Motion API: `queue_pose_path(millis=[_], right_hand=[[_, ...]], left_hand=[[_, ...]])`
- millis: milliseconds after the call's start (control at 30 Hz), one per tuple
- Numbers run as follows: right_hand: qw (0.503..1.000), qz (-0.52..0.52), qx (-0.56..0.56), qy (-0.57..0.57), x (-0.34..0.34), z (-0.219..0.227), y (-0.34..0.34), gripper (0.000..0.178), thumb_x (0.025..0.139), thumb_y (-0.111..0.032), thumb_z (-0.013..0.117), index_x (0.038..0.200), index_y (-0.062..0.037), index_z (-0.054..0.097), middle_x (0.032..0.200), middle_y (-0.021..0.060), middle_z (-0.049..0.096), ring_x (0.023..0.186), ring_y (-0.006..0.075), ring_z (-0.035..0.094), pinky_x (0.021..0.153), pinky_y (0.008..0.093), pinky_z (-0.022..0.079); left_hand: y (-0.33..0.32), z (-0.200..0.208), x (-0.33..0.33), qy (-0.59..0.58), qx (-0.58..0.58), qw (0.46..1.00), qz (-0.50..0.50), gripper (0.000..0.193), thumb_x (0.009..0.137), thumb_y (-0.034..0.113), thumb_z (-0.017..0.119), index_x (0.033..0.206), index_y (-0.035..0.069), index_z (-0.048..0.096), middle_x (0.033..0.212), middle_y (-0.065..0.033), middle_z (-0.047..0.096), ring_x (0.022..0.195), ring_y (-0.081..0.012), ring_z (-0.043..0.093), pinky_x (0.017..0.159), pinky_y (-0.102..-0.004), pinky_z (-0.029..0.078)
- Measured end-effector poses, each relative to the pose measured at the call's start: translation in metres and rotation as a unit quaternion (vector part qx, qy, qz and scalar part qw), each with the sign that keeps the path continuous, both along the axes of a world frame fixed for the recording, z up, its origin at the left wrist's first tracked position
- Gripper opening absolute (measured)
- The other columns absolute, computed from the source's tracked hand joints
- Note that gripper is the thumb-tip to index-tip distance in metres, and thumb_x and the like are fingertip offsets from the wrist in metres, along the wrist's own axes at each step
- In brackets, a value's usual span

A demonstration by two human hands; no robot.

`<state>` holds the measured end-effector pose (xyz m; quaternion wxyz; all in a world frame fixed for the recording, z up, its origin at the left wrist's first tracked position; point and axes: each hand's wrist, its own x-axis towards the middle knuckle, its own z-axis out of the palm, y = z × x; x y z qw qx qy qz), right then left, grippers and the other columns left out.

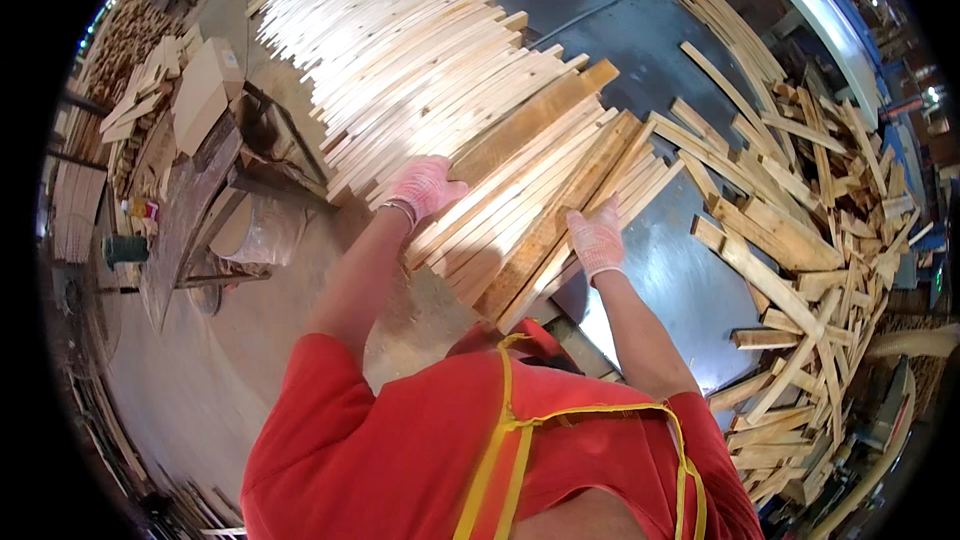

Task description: The person repeatedly picks up thin wooden planks from a large pile on a metal table and stacks them neatly on the left side. The person handles the planks one at a time, aligning them into a growing stack throughout the clip.

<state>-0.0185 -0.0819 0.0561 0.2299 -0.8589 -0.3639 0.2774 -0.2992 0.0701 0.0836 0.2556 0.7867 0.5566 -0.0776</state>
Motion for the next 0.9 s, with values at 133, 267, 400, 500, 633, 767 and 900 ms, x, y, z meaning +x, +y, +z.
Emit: queue_pose_path(millis=[133,267,400,500,633,767,900], right_hand=[[1.000,-0.009,-0.012,0.021,0.007,0.001,-0.001,0.108,0.086,-0.041,0.076,0.164,0.0106,0.021,0.151,0.0390,0.053,0.139,0.0472,0.057,0.115,0.0456,0.048],[0.999,-0.013,-0.027,0.036,0.003,0.013,0.003,0.109,0.085,-0.039,0.076,0.165,0.0100,0.021,0.151,0.0371,0.054,0.139,0.0460,0.058,0.116,0.0447,0.048],[0.999,-0.029,0.006,0.039,0.003,0.016,-0.001,0.094,0.086,-0.037,0.073,0.158,0.0072,0.034,0.140,0.0344,0.063,0.130,0.0458,0.064,0.109,0.0458,0.050],[0.988,-0.061,0.065,0.128,0.009,0.027,0.000,0.076,0.085,-0.034,0.072,0.145,0.0056,0.048,0.124,0.0313,0.071,0.117,0.0445,0.069,0.102,0.0463,0.053],[0.968,-0.087,0.134,0.194,0.006,0.012,0.008,0.065,0.084,-0.032,0.071,0.134,0.0060,0.054,0.105,0.0250,0.073,0.101,0.0394,0.072,0.094,0.0450,0.055],[0.958,-0.031,0.087,0.271,-0.039,0.045,0.024,0.056,0.089,-0.025,0.070,0.133,0.0077,0.055,0.095,0.0169,0.070,0.081,0.0261,0.068,0.076,0.0395,0.057],[0.899,0.055,0.142,0.410,-0.043,0.003,0.023,0.055,0.094,-0.018,0.067,0.141,0.0081,0.054,0.101,0.0168,0.072,0.076,0.0206,0.066,0.072,0.0357,0.057]], left_hand=[[0.002,0.009,0.032,-0.046,-0.038,0.998,0.027,0.057,0.090,0.050,0.072,0.119,0.000,0.071,0.133,-0.0215,0.068,0.119,-0.0351,0.066,0.104,-0.0420,0.052],[-0.015,0.001,0.072,0.037,0.059,0.998,0.008,0.078,0.093,0.059,0.068,0.150,0.007,0.056,0.159,-0.0175,0.052,0.140,-0.0345,0.056,0.115,-0.0429,0.048],[-0.033,-0.001,0.094,0.100,0.105,0.989,0.008,0.085,0.098,0.055,0.066,0.164,0.014,0.035,0.149,-0.0222,0.056,0.135,-0.0324,0.060,0.111,-0.0498,0.050],[-0.034,0.024,0.098,0.057,-0.016,0.998,0.035,0.080,0.094,0.048,0.073,0.158,0.011,0.043,0.136,-0.0223,0.065,0.126,-0.0349,0.066,0.109,-0.0499,0.052],[-0.050,0.032,0.099,0.047,-0.022,0.999,-0.010,0.064,0.092,0.039,0.075,0.143,0.004,0.058,0.138,-0.0212,0.067,0.124,-0.0372,0.067,0.111,-0.0461,0.052],[-0.062,0.013,0.072,-0.066,-0.020,0.997,0.035,0.078,0.092,0.044,0.075,0.153,0.000,0.052,0.146,-0.0244,0.062,0.134,-0.0368,0.062,0.118,-0.0443,0.047],[-0.087,0.006,0.067,-0.079,0.023,0.997,-0.015,0.095,0.089,0.045,0.080,0.163,0.001,0.039,0.149,-0.0267,0.059,0.137,-0.0401,0.058,0.123,-0.0439,0.043]])
